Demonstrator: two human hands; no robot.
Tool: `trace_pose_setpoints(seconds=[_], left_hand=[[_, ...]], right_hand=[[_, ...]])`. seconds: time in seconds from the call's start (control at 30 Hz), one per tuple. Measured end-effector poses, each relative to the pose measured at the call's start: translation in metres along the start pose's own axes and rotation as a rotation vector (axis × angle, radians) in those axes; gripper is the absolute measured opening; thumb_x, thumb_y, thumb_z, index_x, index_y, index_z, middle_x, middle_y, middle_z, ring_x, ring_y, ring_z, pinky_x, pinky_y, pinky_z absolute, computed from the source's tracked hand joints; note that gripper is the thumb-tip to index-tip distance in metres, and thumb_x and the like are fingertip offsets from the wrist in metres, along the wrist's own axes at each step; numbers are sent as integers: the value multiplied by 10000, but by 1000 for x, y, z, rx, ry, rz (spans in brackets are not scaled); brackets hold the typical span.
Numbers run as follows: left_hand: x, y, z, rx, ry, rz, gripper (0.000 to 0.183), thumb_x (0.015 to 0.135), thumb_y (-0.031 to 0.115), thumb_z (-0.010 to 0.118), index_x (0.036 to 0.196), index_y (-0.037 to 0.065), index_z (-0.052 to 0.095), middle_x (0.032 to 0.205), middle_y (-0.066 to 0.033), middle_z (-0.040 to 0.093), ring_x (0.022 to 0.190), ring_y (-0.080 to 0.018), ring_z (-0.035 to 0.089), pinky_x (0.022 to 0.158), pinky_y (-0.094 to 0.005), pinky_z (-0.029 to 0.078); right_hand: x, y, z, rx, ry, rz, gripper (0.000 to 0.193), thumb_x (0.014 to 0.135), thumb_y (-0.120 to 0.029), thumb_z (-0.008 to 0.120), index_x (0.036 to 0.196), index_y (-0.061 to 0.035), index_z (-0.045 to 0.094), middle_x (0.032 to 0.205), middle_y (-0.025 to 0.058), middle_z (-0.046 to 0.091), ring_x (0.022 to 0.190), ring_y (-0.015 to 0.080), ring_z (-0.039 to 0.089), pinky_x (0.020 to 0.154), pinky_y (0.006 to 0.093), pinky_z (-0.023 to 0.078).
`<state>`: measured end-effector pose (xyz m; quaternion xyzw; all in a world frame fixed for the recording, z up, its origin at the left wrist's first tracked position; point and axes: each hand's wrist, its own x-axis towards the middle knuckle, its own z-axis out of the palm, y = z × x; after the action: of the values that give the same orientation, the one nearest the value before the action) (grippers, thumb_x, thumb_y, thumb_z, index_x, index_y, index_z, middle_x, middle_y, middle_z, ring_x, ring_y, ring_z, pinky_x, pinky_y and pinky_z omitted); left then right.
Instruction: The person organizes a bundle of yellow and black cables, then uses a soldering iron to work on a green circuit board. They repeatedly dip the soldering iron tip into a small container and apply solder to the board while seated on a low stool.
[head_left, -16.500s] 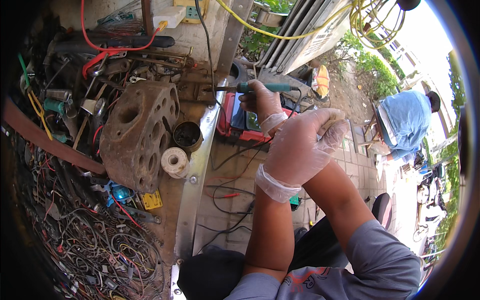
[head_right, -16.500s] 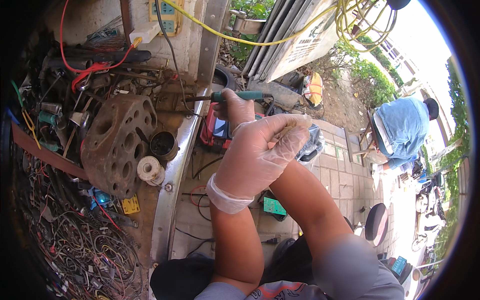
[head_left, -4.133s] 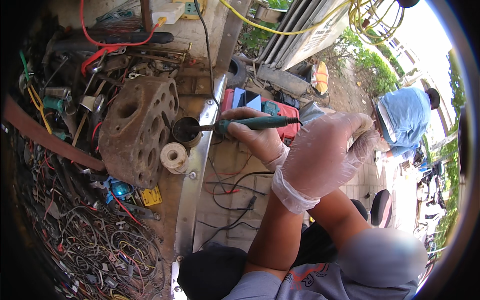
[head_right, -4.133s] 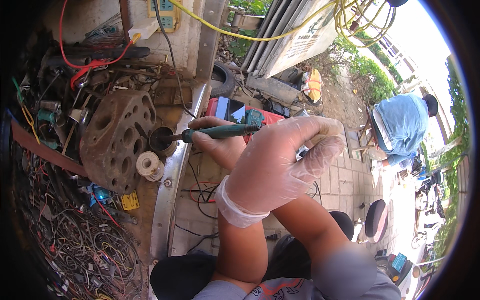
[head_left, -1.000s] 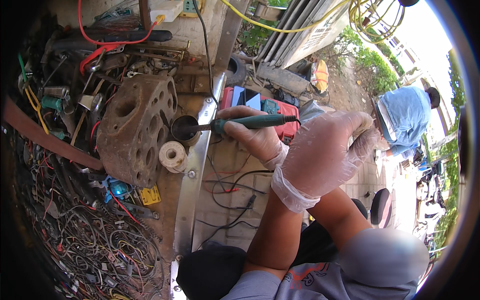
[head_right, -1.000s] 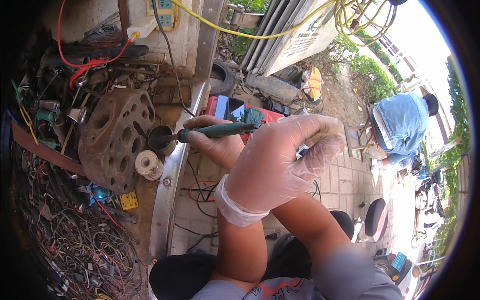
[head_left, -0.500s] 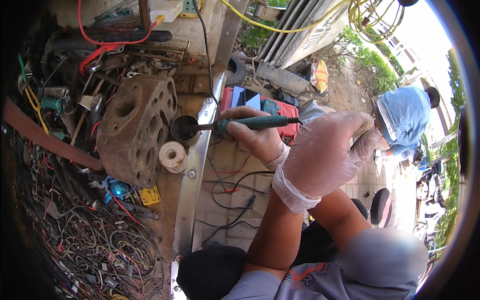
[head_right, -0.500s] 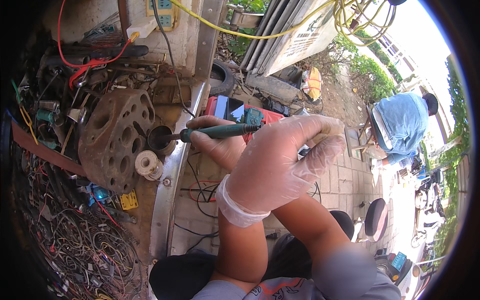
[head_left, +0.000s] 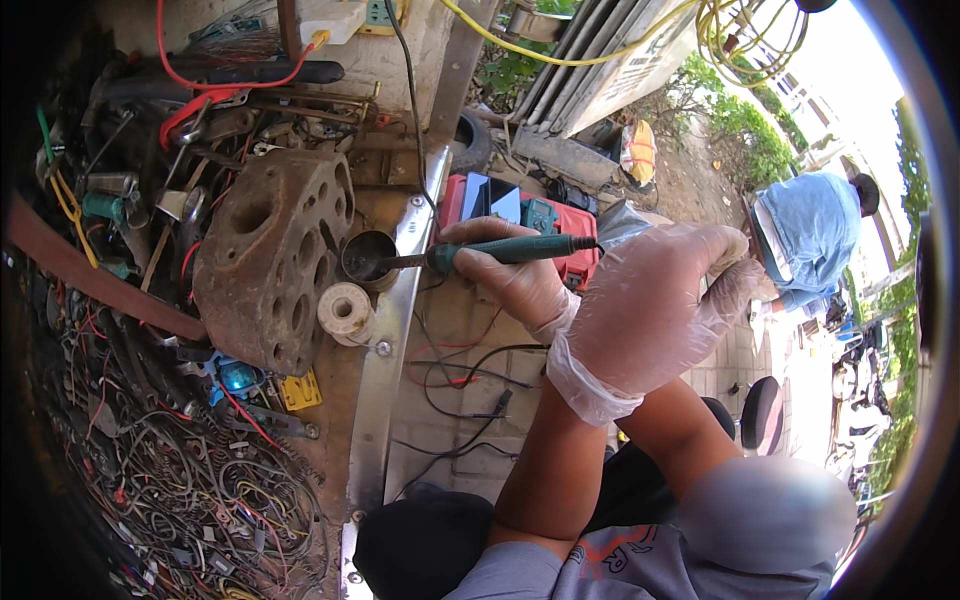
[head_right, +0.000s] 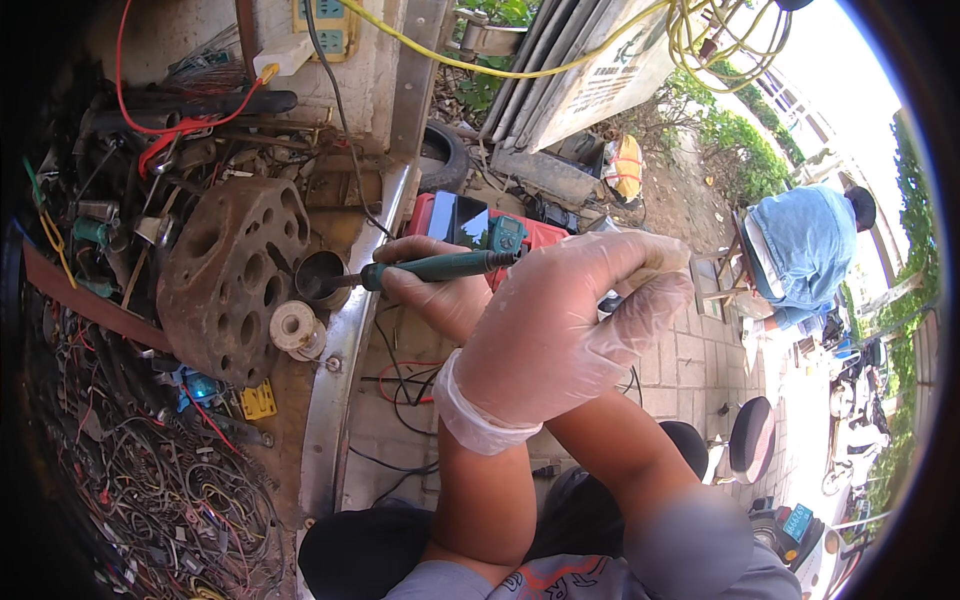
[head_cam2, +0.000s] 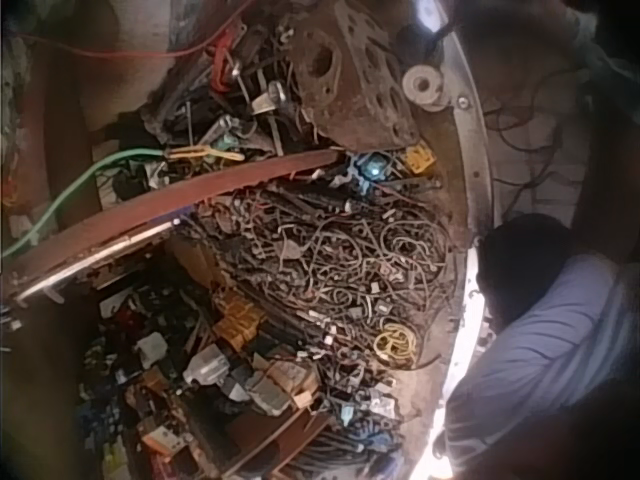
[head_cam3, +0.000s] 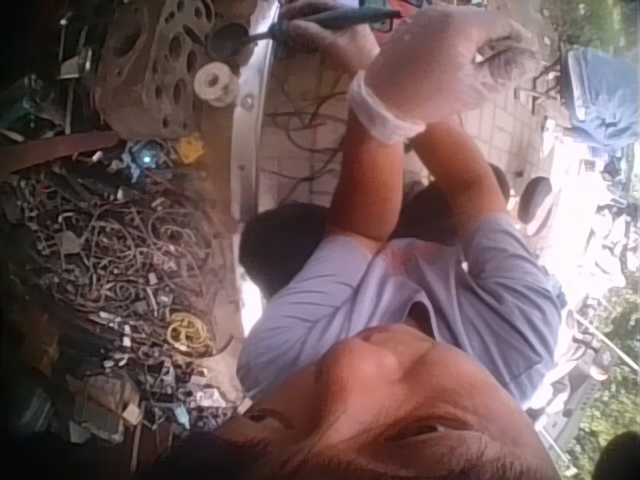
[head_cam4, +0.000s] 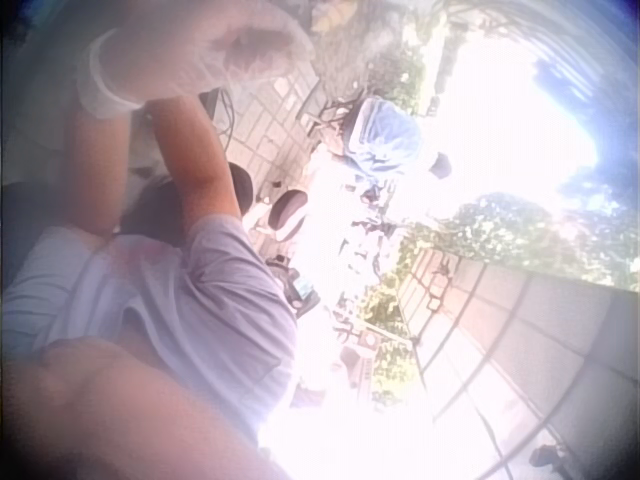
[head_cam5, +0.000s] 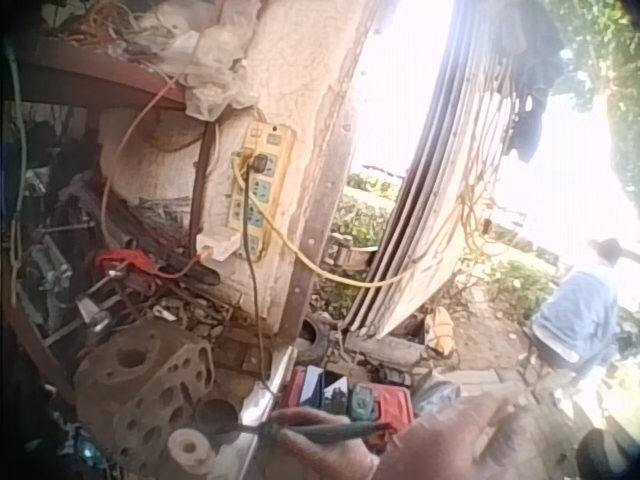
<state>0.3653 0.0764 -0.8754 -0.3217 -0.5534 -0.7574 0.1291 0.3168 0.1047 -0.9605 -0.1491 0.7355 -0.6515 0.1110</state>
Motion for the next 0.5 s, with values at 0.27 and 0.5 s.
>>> trace_pose_setpoints(seconds=[0.27, 0.5], left_hand=[[0, 0, 0, -21, -7, -3, 288, 951, 222, 706, 1054, -46, 681, 915, -164, 702, 824, -250, 679, 770, -324, 522], [0, 1, 0, -25, 7, 1, 295, 955, 219, 702, 1057, -57, 675, 917, -166, 702, 828, -247, 673, 786, -319, 515]], right_hand=[[3, 1, 2, -16, -8, -21, 274, 886, -93, 655, 1146, -16, 692, 903, 47, 699, 740, 96, 639, 656, 243, 529], [-18, -15, -11, 146, 129, 16, 324, 892, -175, 660, 1166, -3, 676, 923, 72, 703, 794, 142, 664, 716, 271, 545]])
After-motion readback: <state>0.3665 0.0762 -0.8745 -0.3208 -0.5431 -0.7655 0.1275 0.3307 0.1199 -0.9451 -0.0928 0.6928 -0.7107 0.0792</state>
